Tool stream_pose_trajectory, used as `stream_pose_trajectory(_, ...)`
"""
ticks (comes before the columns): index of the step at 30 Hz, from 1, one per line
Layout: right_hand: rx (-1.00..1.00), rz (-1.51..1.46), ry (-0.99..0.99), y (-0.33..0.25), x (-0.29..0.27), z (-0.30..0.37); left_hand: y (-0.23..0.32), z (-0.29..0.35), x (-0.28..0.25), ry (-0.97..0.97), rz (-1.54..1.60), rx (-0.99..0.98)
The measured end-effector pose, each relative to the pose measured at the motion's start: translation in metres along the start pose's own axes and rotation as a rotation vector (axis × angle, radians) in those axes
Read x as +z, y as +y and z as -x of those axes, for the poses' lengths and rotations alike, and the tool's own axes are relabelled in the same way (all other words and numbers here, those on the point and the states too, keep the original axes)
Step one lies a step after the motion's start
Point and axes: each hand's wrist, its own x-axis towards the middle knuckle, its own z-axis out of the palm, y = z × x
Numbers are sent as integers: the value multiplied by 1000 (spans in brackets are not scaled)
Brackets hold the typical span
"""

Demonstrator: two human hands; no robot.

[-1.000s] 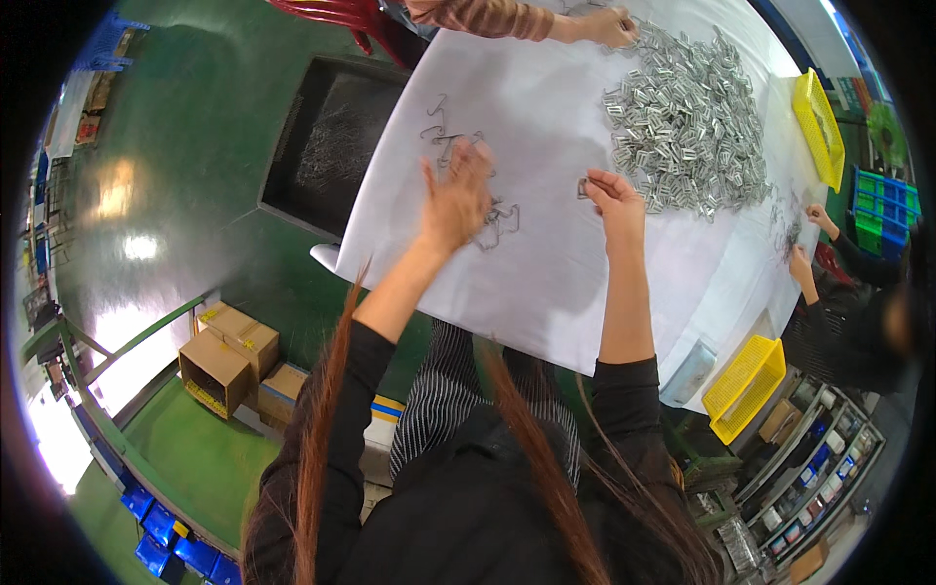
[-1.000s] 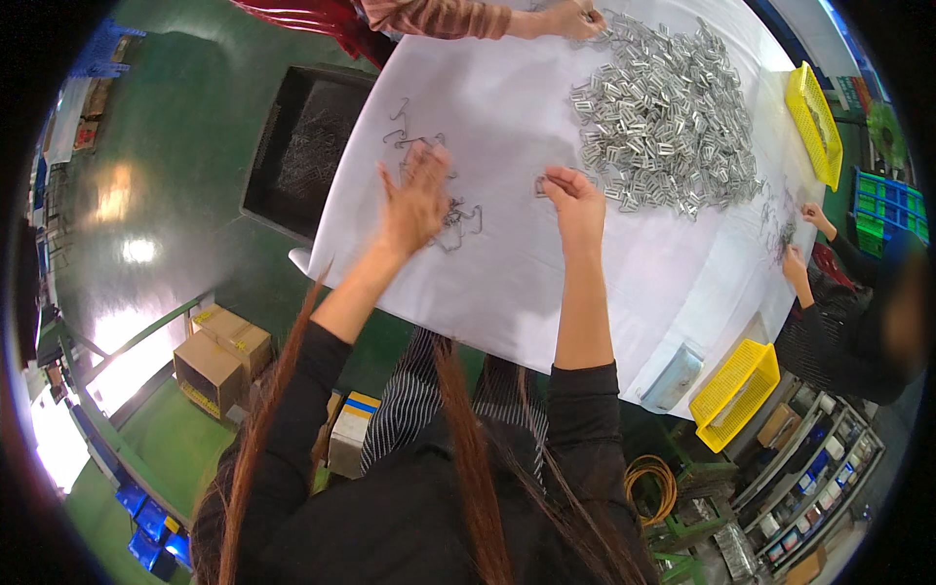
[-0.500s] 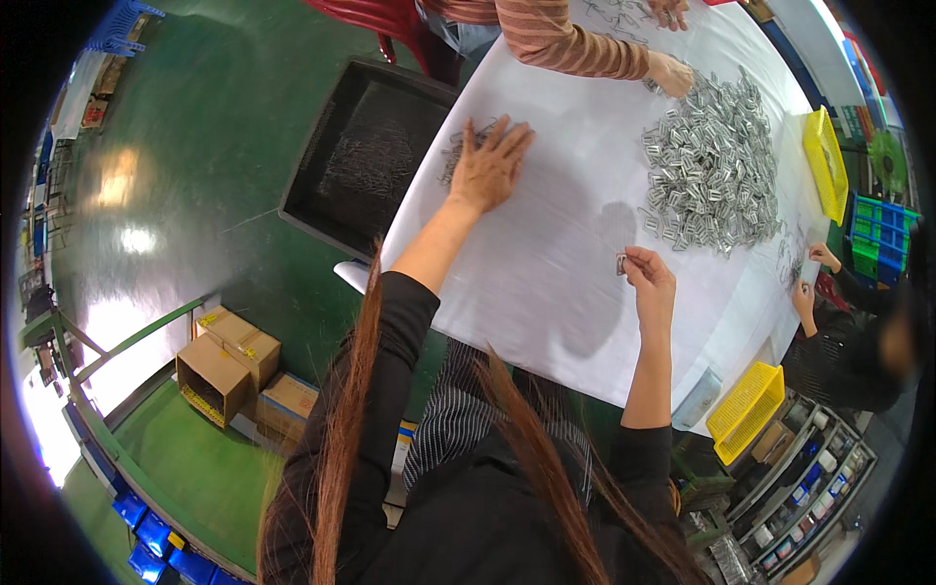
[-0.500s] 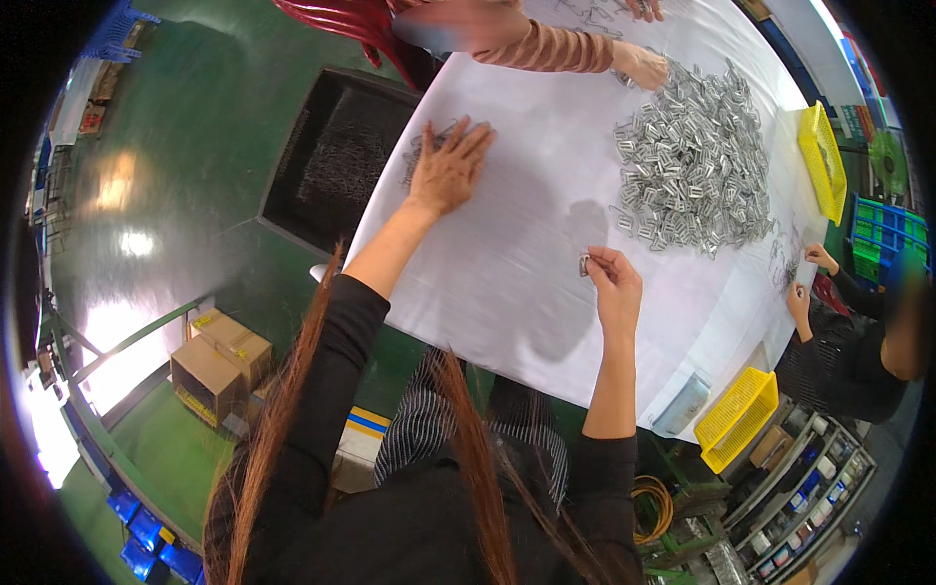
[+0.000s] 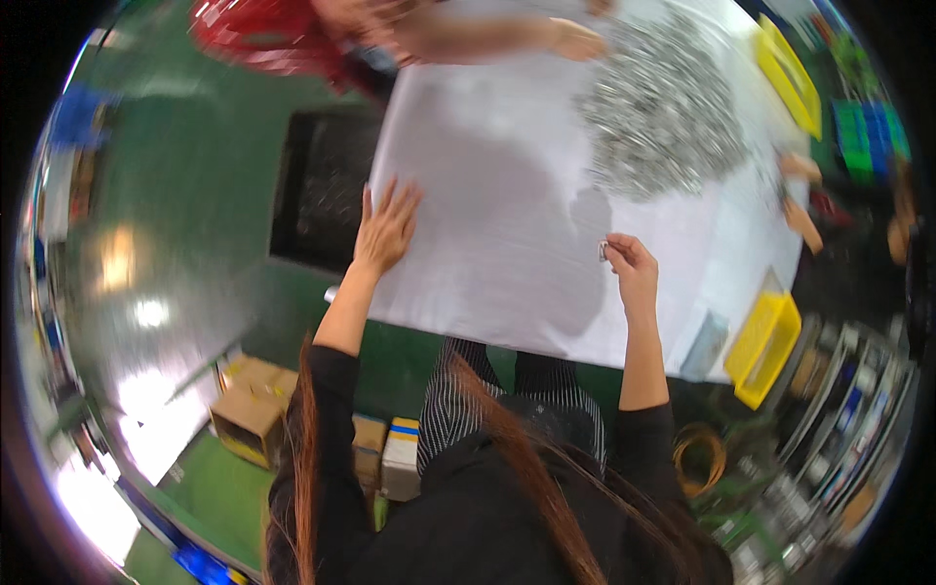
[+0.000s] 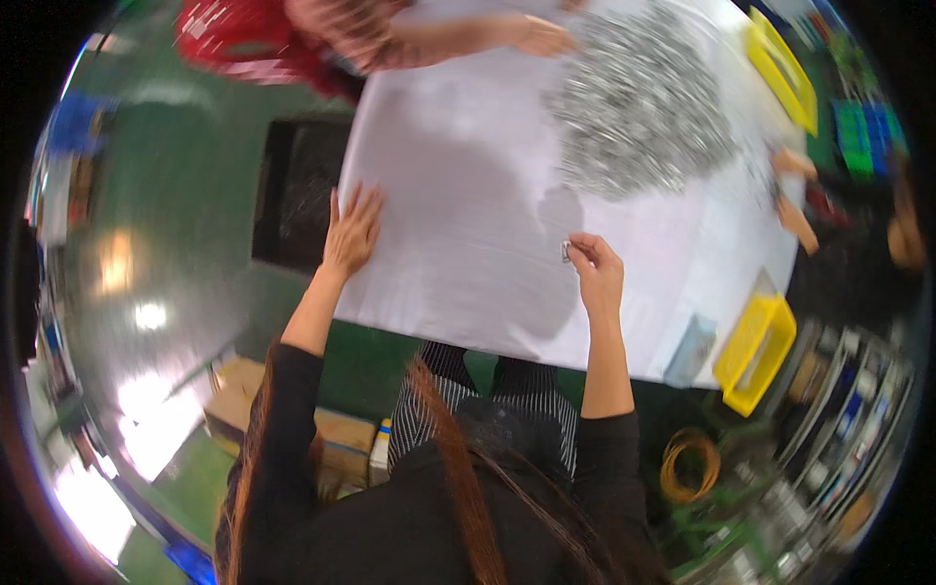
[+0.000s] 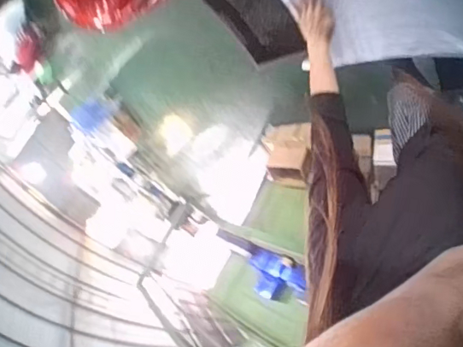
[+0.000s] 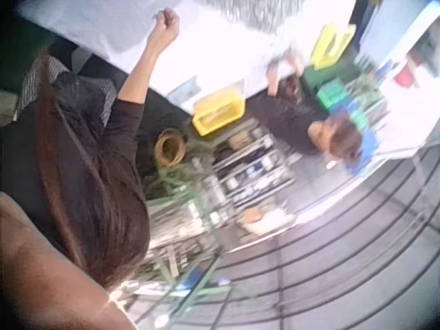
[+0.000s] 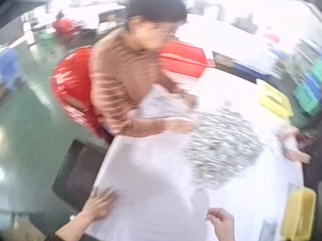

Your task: The person repeatedly picks small metal clips and cylindrical fasteners from a white sheet on a table, joins them by hand, and places the assembled units into a yellow basket. The person also occasionally gathers loose fasteners and moves them aside.

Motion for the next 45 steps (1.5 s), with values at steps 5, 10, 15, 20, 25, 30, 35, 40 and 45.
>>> stream_pose_trajectory(5,-52,-28,504,58,-182,17,-42,61,32,80,-183,-745)
stream_pose_trajectory(10,114,387,1075,157,-412,62,97,-32,-21,51,89,-422)
stream_pose_trajectory(15,428,669,1029,216,-511,39,202,-125,11,264,268,-164)
stream_pose_trajectory(20,-137,947,995,148,-430,-48,210,-198,34,327,624,-524)
stream_pose_trajectory(25,-202,400,73,96,-265,-142,205,-279,50,174,586,-672)
stream_pose_trajectory(30,-187,597,6,63,-156,-215,261,-317,54,166,646,-647)
stream_pose_trajectory(35,-170,321,-111,40,-90,-207,303,-313,54,-45,1488,-708)
stream_pose_trajectory(40,23,-434,-329,47,-90,-169,320,-276,-6,-329,1685,-752)
stream_pose_trajectory(45,332,-307,-280,51,-119,-126,271,-231,19,-120,1248,-761)
